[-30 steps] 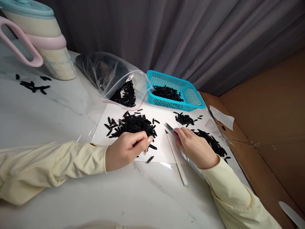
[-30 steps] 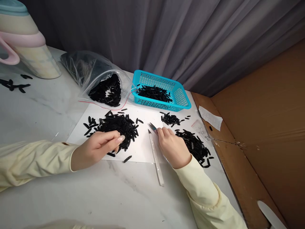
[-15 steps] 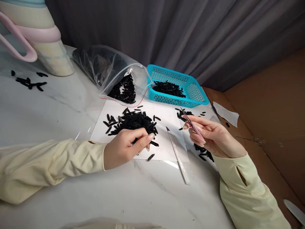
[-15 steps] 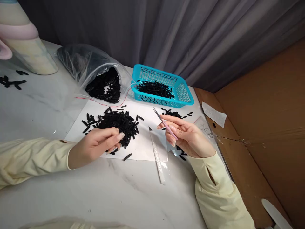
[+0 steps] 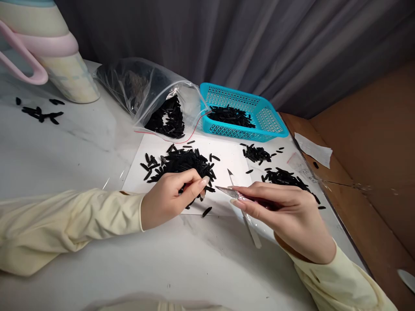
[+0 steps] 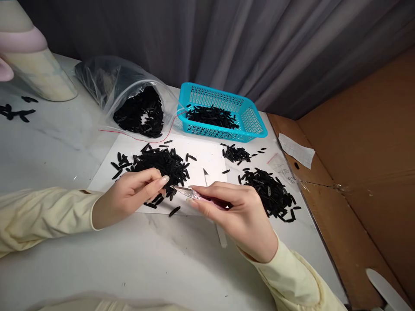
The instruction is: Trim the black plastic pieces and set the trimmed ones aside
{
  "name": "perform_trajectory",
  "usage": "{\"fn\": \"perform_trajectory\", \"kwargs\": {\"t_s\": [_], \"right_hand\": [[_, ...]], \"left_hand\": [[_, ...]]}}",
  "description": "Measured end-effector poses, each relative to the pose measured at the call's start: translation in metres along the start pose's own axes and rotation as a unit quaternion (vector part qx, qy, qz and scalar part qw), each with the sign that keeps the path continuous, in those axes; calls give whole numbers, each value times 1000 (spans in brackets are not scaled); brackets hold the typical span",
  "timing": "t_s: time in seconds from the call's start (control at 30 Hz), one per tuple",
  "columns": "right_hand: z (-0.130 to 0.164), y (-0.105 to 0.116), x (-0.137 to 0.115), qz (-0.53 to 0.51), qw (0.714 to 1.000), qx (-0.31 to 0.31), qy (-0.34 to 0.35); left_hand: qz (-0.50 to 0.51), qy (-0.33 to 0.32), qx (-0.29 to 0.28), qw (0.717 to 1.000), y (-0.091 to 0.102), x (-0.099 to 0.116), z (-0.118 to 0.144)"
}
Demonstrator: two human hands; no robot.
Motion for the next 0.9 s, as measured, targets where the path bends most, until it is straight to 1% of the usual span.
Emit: {"fn": "perform_trajectory", "kwargs": {"t_s": [0.1, 0.2, 0.6, 0.9], "right_hand": [[4, -6, -5, 41, 997, 22, 62], [5, -9, -7, 58, 993, 33, 94], [9, -12, -6, 69, 990, 42, 118], [7, -15, -9, 64, 990, 45, 119]], "left_hand": [[-5, 2, -1, 1000, 0, 2, 0], [-4, 2, -2, 1000, 0, 2, 0], [14, 30, -15, 999, 0, 1, 0], [10, 28, -15, 999, 0, 1, -1]]}}
Point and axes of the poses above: each hand's wrist, its own z-axis away from the middle knuckle, its own y-axis out of the back of the hand, x = y × z, the point moved 3 cm from there along -z, towards the middle knuckle, and after that the axes turned 2 degrees about -y, right-handed, at the moved point
